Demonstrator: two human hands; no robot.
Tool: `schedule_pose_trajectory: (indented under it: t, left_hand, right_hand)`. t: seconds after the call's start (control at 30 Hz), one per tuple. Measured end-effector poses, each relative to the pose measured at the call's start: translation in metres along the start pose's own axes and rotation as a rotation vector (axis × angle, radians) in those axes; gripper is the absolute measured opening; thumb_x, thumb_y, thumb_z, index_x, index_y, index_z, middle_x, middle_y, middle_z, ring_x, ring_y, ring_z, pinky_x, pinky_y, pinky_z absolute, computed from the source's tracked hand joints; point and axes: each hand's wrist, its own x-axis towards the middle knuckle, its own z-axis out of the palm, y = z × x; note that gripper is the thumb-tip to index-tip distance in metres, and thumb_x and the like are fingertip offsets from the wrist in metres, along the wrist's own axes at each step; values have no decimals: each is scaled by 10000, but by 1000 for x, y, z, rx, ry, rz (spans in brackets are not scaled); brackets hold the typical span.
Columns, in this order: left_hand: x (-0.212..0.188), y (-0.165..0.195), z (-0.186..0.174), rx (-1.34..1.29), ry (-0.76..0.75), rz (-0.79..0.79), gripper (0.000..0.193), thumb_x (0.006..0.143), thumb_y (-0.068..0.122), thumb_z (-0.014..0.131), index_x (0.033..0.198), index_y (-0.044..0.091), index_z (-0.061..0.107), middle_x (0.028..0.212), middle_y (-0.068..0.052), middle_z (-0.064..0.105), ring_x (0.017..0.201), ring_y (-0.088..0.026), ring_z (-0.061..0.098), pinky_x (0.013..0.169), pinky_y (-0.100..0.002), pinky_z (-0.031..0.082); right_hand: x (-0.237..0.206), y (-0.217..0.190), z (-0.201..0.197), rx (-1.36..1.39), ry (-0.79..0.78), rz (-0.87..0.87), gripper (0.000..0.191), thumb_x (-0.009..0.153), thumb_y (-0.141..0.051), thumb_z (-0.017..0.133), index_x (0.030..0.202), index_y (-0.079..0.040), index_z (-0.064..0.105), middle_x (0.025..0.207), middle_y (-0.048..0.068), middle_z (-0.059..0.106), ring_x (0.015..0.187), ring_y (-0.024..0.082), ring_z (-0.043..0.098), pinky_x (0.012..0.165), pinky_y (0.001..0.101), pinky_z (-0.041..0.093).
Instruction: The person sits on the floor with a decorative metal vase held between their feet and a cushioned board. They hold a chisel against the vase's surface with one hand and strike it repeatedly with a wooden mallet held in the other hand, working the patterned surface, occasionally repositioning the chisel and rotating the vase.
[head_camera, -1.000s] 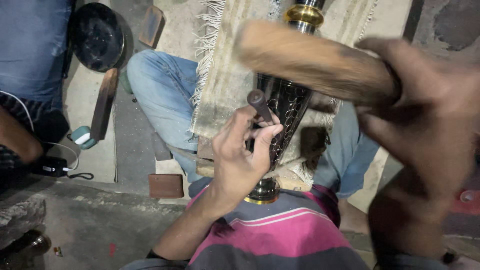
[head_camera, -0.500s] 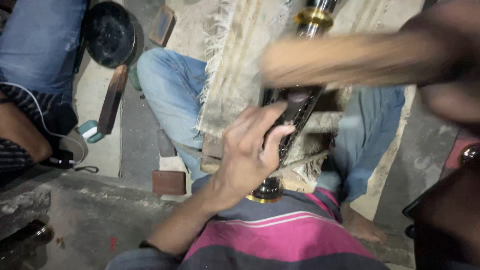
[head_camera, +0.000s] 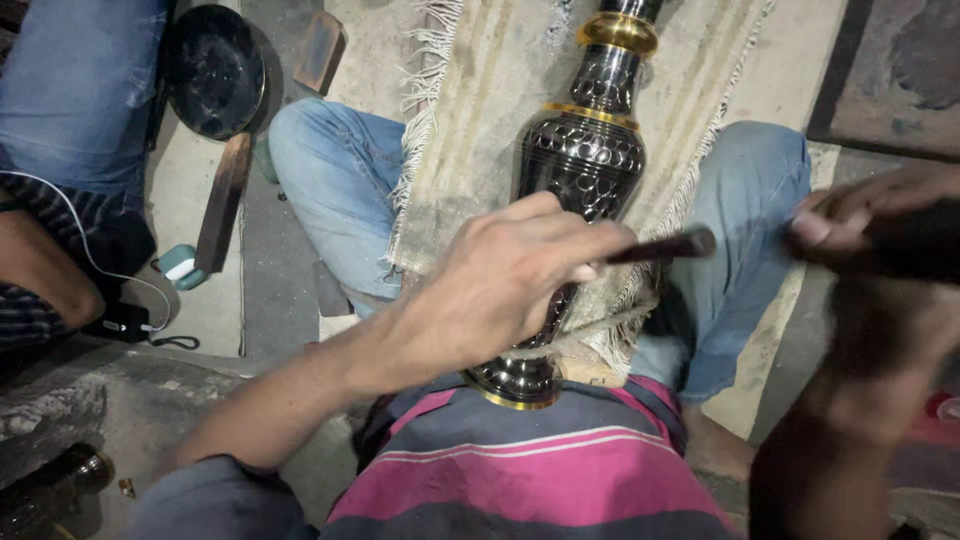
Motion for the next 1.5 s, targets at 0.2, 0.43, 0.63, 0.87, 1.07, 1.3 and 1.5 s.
schedule_pose_trajectory:
  t: [0.2,0.43,0.63,0.87,1.07,1.3,1.5]
  left_hand:
    - [20,-5,-14,44,-244,117,470,843,-38,623,1298,76,664,885,-92,718,876,-285,643,748,-440,526]
    - [35,-16,-22,-43,-341,311,460,847,-41,611,1271,106,712,901,-125,733,870,-322,682,762,-457,542]
    - [41,-26,-23,-111,-447,351,390,890,32,649,1269,95,717,835,-147,693,839,-318,704,716,-440,546]
    - [47,-29,-21,-138,-507,389,338,891,23,651,1215,92,723,824,-117,689,820,-290,708,708,-410,553]
    - [49,-31,-27,-151,-532,468,409,827,-19,657,1210,101,734,823,-106,692,849,-273,681,730,-395,561]
    - [38,-25,-43,-189,-258,356,326,892,25,648,1218,19,656,981,-130,706,935,-307,662,813,-434,526]
    - [-8,3,-17,-133,29,-70,363,1018,100,653,1362,12,580,1094,-144,678,953,-316,641,840,-422,515]
  right_hand:
    - [-34,-6,28,240,353,96,281,806,64,798,975,-9,586,881,59,632,817,158,657,867,337,603]
    - [-64,-22,51,38,432,43,304,885,90,742,1099,8,542,937,77,604,809,193,680,857,366,626]
    - [-78,-14,67,179,621,-25,355,905,135,757,1147,0,534,936,107,591,806,209,633,871,392,627]
    - [-85,-8,67,-187,573,-8,285,872,-3,744,1068,57,545,965,77,600,898,193,606,941,386,512]
    - [-94,8,64,-301,544,-29,152,1061,22,680,1189,54,604,1160,154,558,1078,216,648,1022,344,549]
    - [-93,11,70,120,412,342,388,858,70,852,1170,17,628,970,66,661,910,135,659,881,288,567]
    - [-76,3,60,116,277,370,495,868,76,864,1295,39,616,1017,98,674,940,151,663,913,303,550]
